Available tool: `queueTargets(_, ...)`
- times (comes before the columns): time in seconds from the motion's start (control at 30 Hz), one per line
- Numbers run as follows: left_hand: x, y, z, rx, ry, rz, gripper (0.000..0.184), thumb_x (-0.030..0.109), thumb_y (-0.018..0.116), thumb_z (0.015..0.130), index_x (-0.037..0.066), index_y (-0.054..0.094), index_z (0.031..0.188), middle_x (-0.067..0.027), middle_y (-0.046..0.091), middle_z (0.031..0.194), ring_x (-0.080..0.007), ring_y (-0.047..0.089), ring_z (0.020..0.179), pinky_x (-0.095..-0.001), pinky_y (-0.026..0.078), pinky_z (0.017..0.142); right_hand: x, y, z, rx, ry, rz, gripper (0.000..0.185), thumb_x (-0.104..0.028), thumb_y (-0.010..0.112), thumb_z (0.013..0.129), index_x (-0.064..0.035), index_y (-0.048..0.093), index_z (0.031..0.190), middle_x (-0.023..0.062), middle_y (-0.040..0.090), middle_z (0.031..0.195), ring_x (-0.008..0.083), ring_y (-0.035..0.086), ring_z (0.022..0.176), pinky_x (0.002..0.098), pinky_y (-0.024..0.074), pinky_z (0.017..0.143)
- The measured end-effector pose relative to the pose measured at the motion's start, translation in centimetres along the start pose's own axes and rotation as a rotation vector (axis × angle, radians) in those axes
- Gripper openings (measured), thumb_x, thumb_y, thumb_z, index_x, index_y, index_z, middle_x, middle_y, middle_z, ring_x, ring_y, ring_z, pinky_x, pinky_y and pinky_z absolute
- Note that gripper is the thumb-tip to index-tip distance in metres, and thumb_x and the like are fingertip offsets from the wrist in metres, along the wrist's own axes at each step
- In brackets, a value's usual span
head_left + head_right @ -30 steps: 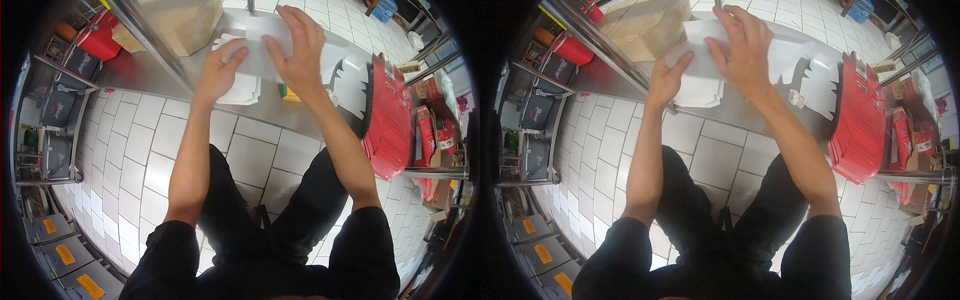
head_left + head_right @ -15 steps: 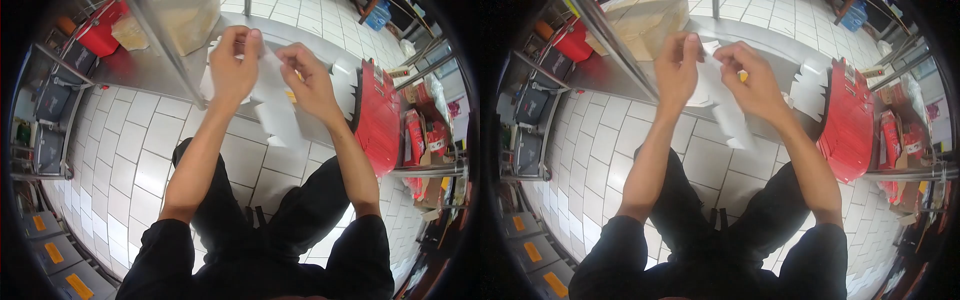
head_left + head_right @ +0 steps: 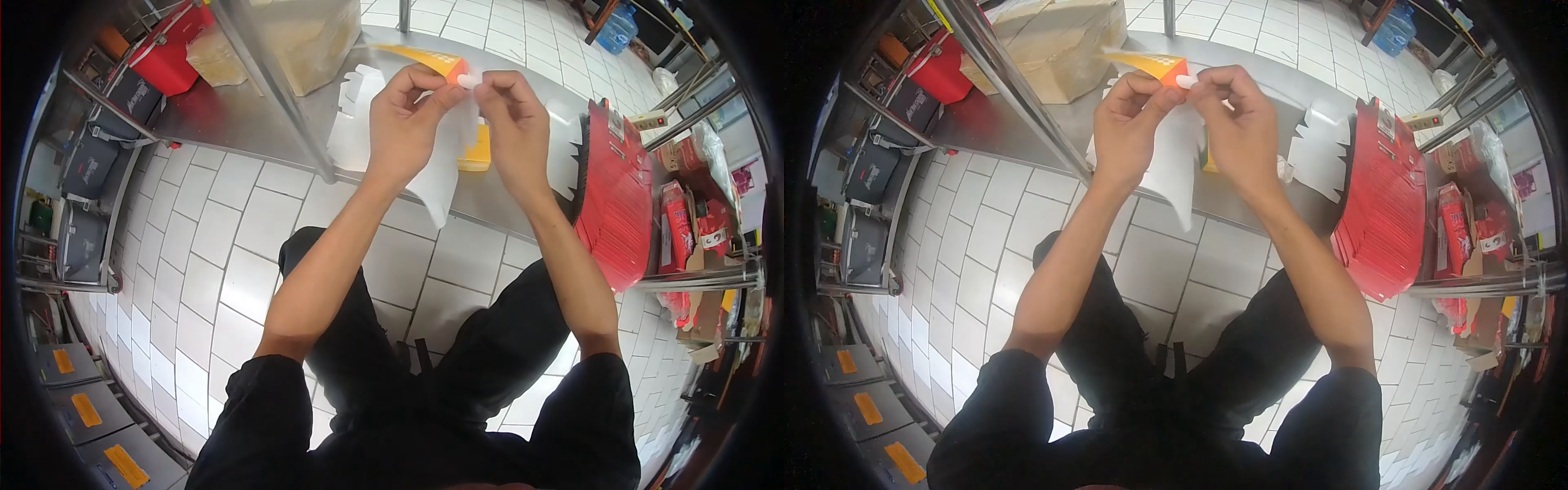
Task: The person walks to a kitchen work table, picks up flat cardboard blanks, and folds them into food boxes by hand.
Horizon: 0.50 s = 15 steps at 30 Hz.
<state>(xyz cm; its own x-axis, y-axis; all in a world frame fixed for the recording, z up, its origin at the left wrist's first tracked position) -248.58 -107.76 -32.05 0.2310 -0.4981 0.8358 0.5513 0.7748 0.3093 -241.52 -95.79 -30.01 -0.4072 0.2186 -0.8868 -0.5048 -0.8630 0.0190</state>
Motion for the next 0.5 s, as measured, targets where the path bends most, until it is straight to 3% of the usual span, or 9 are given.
queueTargets(0.1, -0.29, -0.17, 0.05, 0.015, -0.026, -0.075, 0.011, 0.01, 0.07, 0.088, 0.003, 0.062, 0.091, -0.0045, 0.066, 0.098, -0.0108, 0.06, 0.09, -0.0259, 0.047, 0.085, -0.52, 0.55, -0.65, -0.013, -0.04, -0.045, 0.008, -0.011, 0.062, 0.092, -0.0034, 0.062, 0.095, -0.0004, 0.057, 0.083, 0.0056, 0.052, 0.076, 0.0227, 0.0431, 0.06)
queueTargets(0.17, -0.18, -0.25, 0.15, 0.036, -0.094, -0.074, 0.013, 0.01, 0.07, 0.088, 0.001, 0.062, 0.092, -0.0039, 0.068, 0.089, -0.0087, 0.06, 0.084, -0.0247, 0.049, 0.078, -0.69, 0.48, -0.57, 0.0, -0.118, -0.096, 0.008, -0.009, 0.063, 0.09, -0.0024, 0.062, 0.094, 0.0014, 0.059, 0.083, 0.0085, 0.056, 0.076, 0.024, 0.0472, 0.064)
queueTargets(0.3, -0.83, -0.31, 0.21, 0.042, -0.095, -0.152, 0.017, 0.012, 0.071, 0.087, 0.0, 0.063, 0.095, -0.0042, 0.068, 0.089, -0.0092, 0.061, 0.086, -0.0249, 0.049, 0.08, -0.05, 0.27, -0.11, 0.002, -0.244, -0.201, 0.008, -0.007, 0.065, 0.087, -0.0017, 0.063, 0.092, 0.0037, 0.06, 0.083, 0.0115, 0.059, 0.073, 0.0249, 0.0496, 0.065)
queueTargets(0.37, -0.78, -0.28, 0.32, 0.032, -0.077, -0.175, 0.018, 0.012, 0.072, 0.087, 0.0, 0.063, 0.097, -0.0056, 0.069, 0.09, -0.0103, 0.061, 0.088, -0.0261, 0.05, 0.082, -0.05, 0.23, 0.07, -0.034, -0.411, -0.242, 0.009, -0.004, 0.066, 0.083, -0.0018, 0.063, 0.091, 0.0053, 0.06, 0.084, 0.0134, 0.06, 0.069, 0.026, 0.0501, 0.064)
queueTargets(0.5, -0.3, -0.02, 0.22, 0.067, -0.005, -0.188, 0.02, 0.012, 0.072, 0.086, -0.001, 0.063, 0.098, -0.0069, 0.069, 0.093, -0.0115, 0.062, 0.09, -0.0269, 0.05, 0.084, -0.85, 0.34, -0.16, -0.083, -0.489, -0.403, 0.009, -0.001, 0.065, 0.081, -0.0021, 0.064, 0.091, 0.0057, 0.059, 0.083, 0.0147, 0.061, 0.065, 0.0271, 0.0499, 0.062)
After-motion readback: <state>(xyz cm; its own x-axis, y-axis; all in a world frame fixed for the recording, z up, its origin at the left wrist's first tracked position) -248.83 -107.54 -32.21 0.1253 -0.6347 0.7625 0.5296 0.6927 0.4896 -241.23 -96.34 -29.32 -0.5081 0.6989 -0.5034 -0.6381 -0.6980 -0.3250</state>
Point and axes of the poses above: each hand's wrist, its own z-axis towards the middle knuckle, its own y-axis out of the palm, x = y × z, the point moved 1 cm from there along z, towards the middle knuckle
